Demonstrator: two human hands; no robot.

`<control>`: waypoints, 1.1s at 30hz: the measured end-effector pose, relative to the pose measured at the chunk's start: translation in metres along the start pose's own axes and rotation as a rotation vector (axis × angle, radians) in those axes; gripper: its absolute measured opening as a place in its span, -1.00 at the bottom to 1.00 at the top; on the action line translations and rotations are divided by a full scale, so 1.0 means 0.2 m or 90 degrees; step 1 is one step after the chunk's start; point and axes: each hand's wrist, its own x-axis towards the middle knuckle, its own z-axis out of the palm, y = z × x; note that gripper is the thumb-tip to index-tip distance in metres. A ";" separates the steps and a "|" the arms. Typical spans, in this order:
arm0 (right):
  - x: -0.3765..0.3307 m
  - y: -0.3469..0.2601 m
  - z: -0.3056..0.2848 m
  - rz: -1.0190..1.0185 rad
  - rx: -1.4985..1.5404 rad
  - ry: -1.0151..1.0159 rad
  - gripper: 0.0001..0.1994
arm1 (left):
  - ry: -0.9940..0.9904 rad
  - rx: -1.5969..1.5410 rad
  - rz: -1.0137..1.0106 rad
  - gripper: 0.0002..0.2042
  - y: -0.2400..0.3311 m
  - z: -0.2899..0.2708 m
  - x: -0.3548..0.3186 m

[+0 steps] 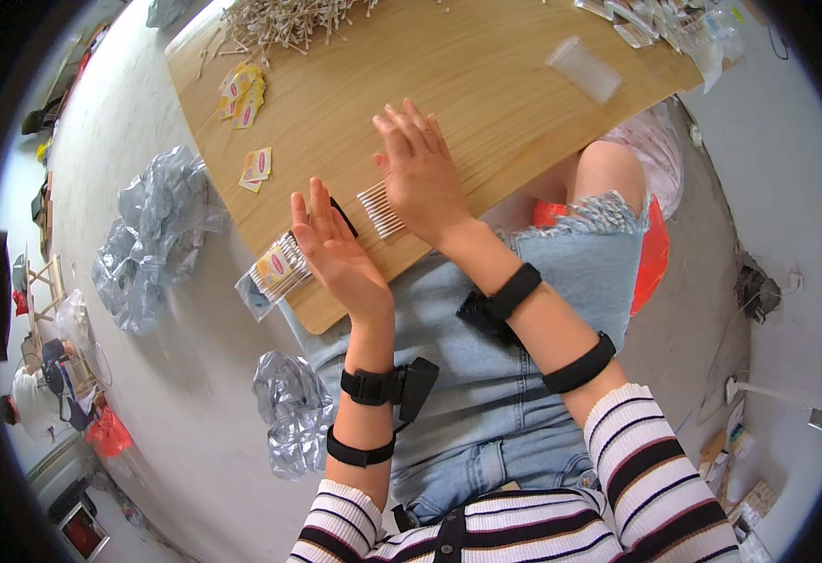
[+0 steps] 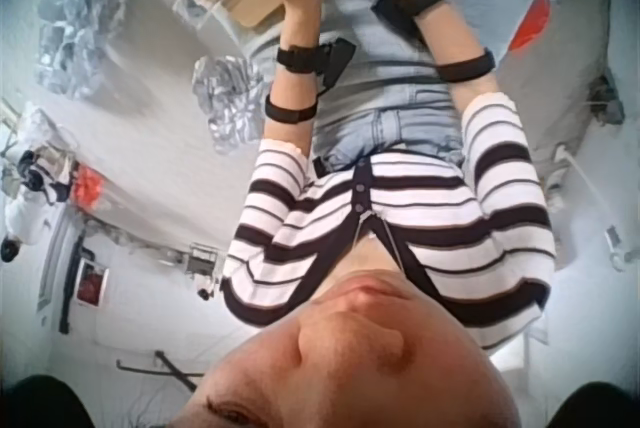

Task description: Counting and placing cotton swabs into small plastic bags and sealing them.

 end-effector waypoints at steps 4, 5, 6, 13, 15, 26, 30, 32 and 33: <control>0.01 -0.01 0.08 -0.051 -0.106 -0.048 -0.59 | 0.032 -0.009 0.026 -0.36 0.04 -0.04 -0.01; 0.02 -0.01 0.09 -0.066 -0.110 -0.057 -0.58 | 0.034 -0.009 0.027 -0.36 0.05 -0.04 -0.01; 0.03 -0.02 0.11 -0.081 -0.110 -0.070 -0.56 | 0.044 -0.010 0.034 -0.37 0.06 -0.05 0.00; 0.07 -0.12 0.20 -0.110 -0.076 -0.090 -0.54 | 0.076 -0.052 0.045 -0.38 0.00 -0.02 0.03; 0.06 -0.14 0.22 -0.129 -0.069 -0.100 -0.54 | 0.075 -0.041 0.060 -0.39 -0.03 0.00 0.03; 0.06 -0.14 0.21 -0.187 -0.133 -0.097 -0.56 | 0.135 0.101 0.157 -0.53 0.16 -0.23 0.09; 0.07 -0.17 0.24 -0.187 -0.047 -0.080 -0.56 | 0.215 0.487 0.184 -0.63 0.21 -0.57 0.22; 0.06 -0.21 0.27 -0.190 -0.029 -0.086 -0.56 | 0.212 0.638 0.175 -0.65 0.21 -0.63 0.26; 0.06 -0.23 0.28 -0.194 -0.018 -0.094 -0.57 | 0.171 0.662 0.060 -0.65 0.21 -0.63 0.28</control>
